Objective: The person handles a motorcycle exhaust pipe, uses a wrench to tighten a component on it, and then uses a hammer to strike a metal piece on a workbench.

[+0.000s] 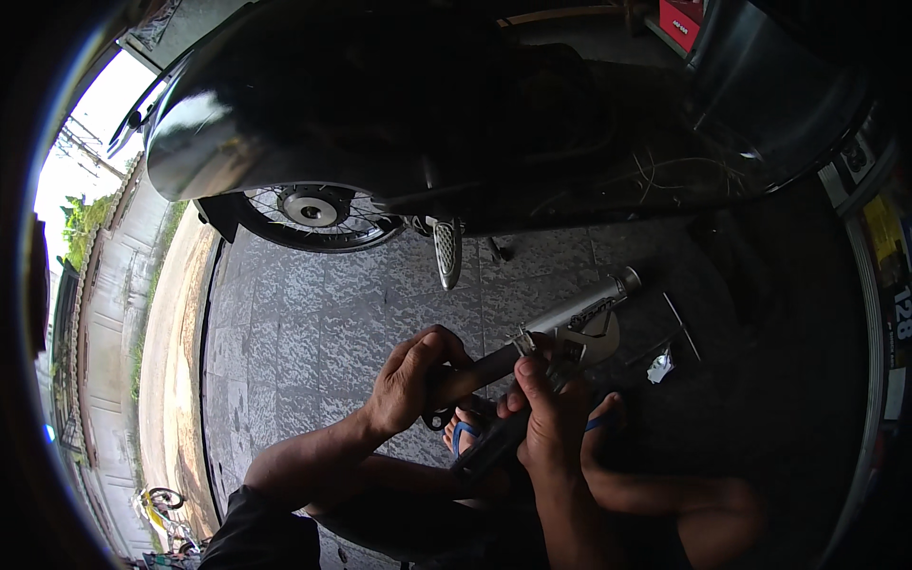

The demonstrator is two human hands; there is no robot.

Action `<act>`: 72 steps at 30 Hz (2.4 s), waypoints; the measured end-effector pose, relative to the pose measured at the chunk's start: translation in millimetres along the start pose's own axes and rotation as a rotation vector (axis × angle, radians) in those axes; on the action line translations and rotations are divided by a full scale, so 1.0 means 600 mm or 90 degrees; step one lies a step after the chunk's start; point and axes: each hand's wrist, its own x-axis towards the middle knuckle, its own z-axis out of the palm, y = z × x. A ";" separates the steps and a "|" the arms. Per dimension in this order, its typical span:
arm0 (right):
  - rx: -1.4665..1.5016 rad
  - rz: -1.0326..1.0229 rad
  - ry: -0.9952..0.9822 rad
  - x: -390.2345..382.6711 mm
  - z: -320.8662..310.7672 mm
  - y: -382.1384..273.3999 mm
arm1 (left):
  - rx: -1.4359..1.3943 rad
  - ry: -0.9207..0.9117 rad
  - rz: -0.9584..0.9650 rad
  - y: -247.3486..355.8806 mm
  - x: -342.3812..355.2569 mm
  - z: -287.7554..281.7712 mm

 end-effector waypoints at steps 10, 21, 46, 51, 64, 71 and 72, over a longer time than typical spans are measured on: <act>0.009 -0.087 0.036 0.063 -0.075 -0.095 | -0.298 -0.101 -0.003 -0.105 0.032 0.066; 0.033 -0.095 0.119 0.135 -0.178 -0.156 | -0.161 -0.106 0.074 -0.203 0.108 0.130; -0.361 -0.216 0.120 0.046 -0.131 -0.056 | -0.325 -0.104 0.033 -0.211 0.121 0.221; -0.397 -0.216 0.078 0.055 -0.124 -0.060 | -0.394 -0.174 0.012 -0.205 0.126 0.222; -0.085 -0.181 0.048 0.041 -0.169 -0.086 | 0.108 -0.246 0.146 -0.158 0.065 0.178; -0.186 -0.115 0.162 0.049 -0.220 -0.086 | 0.064 -0.293 -0.010 -0.141 0.055 0.138; -0.271 -0.098 0.207 0.059 -0.242 -0.087 | -0.055 -0.311 -0.052 -0.137 0.055 0.130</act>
